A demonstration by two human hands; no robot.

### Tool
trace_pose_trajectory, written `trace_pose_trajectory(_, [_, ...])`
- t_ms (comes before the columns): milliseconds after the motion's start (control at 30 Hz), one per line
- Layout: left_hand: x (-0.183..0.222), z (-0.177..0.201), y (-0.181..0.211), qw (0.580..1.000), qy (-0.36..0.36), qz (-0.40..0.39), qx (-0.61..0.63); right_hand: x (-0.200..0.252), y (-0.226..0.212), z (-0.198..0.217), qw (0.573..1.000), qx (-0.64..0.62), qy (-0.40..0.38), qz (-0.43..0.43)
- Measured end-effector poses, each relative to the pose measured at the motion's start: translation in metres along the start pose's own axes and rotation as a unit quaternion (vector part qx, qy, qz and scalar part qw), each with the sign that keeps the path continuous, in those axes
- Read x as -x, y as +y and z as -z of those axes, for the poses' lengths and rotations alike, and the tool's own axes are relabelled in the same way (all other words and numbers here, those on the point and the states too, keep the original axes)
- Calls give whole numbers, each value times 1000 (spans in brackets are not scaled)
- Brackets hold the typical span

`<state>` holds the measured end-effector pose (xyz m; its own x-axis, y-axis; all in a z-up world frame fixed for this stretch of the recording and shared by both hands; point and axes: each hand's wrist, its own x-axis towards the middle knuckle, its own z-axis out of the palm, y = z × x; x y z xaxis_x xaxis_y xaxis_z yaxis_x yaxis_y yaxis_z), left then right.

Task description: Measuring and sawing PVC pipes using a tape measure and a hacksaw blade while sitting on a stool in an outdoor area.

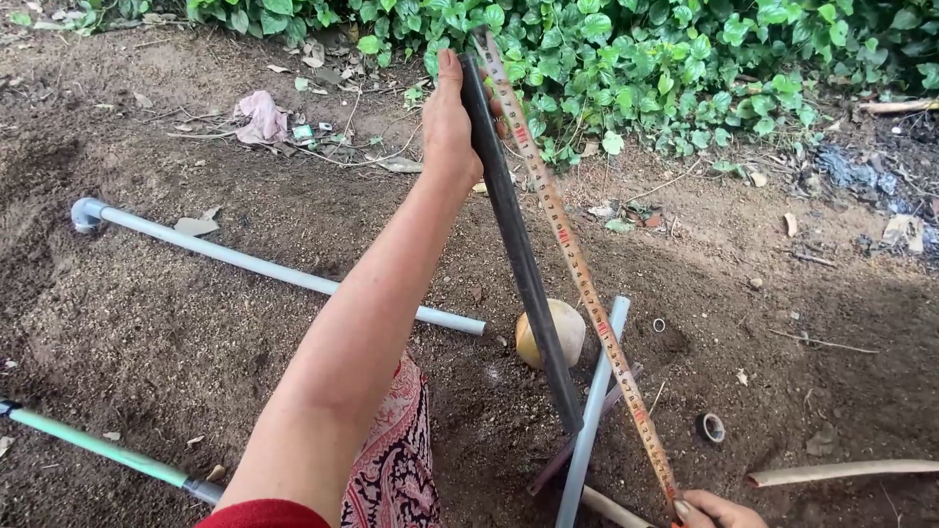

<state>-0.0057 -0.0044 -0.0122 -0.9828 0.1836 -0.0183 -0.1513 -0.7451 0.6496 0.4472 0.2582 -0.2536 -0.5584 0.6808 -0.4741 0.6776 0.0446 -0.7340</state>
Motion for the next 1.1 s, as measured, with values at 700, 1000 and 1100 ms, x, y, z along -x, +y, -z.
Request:
trace_pose_trajectory(700, [-3, 41, -34, 993, 41, 88, -61, 45, -66, -9, 938, 322, -94, 88])
trace_pose_trajectory(1000, [-84, 164, 46, 988, 23, 123, -94, 72, -96, -5, 966, 180, -130, 133])
trace_pose_trajectory(1100, [-91, 187, 75, 988, 23, 115, -103, 73, -98, -6, 967, 182, -135, 116])
